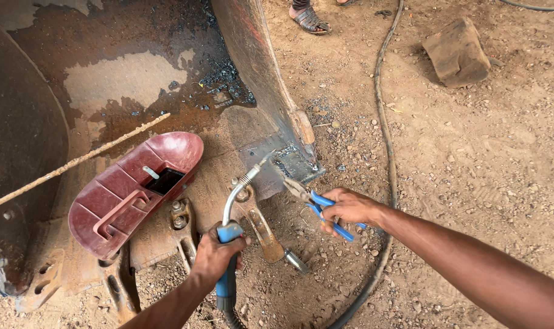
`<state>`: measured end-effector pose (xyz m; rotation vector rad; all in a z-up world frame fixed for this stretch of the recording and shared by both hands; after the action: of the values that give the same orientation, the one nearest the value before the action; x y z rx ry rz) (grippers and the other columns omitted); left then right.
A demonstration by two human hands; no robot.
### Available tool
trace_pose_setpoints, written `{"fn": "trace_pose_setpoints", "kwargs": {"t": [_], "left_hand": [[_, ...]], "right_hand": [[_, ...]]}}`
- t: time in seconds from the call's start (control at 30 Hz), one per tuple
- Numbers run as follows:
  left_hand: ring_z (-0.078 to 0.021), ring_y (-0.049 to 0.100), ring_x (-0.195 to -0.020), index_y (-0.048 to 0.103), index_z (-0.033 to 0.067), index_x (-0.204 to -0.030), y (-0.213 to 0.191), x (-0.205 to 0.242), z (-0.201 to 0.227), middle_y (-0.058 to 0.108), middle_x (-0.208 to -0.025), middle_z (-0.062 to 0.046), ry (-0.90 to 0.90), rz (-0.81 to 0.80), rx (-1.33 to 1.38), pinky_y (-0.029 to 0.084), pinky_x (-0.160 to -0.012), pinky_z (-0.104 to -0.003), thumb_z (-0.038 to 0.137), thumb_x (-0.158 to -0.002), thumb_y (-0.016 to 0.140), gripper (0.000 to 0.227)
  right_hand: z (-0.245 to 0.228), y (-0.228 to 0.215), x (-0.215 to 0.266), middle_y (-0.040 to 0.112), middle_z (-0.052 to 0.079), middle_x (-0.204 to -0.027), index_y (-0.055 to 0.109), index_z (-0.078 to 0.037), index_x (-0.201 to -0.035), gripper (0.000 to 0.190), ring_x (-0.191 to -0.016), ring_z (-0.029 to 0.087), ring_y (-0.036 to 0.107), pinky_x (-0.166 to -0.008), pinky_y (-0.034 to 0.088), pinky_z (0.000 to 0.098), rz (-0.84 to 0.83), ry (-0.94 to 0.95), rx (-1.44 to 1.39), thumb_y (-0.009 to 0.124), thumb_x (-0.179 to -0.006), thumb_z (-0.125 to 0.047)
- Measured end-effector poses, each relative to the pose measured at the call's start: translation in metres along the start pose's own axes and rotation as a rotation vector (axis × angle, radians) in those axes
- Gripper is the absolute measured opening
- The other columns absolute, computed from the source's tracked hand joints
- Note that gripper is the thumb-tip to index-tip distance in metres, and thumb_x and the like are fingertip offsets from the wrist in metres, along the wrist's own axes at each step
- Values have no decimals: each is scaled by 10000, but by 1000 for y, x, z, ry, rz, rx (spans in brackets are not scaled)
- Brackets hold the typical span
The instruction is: The person uses pliers to clean and adjust the nozzle of a welding torch while working on a metal excavator bucket.
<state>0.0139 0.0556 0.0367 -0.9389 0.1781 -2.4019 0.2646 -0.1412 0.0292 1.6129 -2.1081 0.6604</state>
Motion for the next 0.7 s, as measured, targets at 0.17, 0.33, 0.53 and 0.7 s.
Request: {"fn": "trace_pose_setpoints", "kwargs": {"t": [0.17,0.33,0.53,0.7], "left_hand": [[-216,688,-575,689,10,-802,-5,38,15,710,-696,-130,166,-245,93,657,-691,-388,228,-847,851,276],[-154,690,-832,751,97,-889,-30,98,7,714,-829,-42,248,-371,138,578,-812,-347,22,-637,897,300],[-161,673,-957,719,55,-922,-31,145,0,714,-1053,-35,412,-474,369,589,-867,-352,-32,-664,878,315],[-185,689,-840,759,-5,-1039,-27,162,-23,741,-969,-92,243,-560,469,597,-758,-343,57,-765,853,296]], "right_hand": [[-60,15,35,831,131,-828,687,4,-950,97,-772,183,787,-735,608,373,114,-381,510,636,-895,-56],[-91,36,86,798,73,-1085,565,-154,-1452,672,-921,194,767,-787,615,372,269,-473,628,589,-789,-49],[-148,76,133,616,224,-1357,525,-43,-1417,671,-1226,355,639,-996,573,444,493,-1174,899,625,-755,-6],[-179,109,157,577,190,-1446,430,-3,-1490,757,-1340,344,580,-1035,585,430,443,-1433,906,632,-766,82]]}}
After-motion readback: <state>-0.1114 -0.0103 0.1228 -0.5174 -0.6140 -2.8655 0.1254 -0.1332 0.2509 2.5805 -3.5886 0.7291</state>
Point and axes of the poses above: each hand's wrist, its own x-axis away from the middle knuckle, its own y-axis out of the palm, z = x × y, the point moved 8 cm from there along -x, towards the middle knuckle
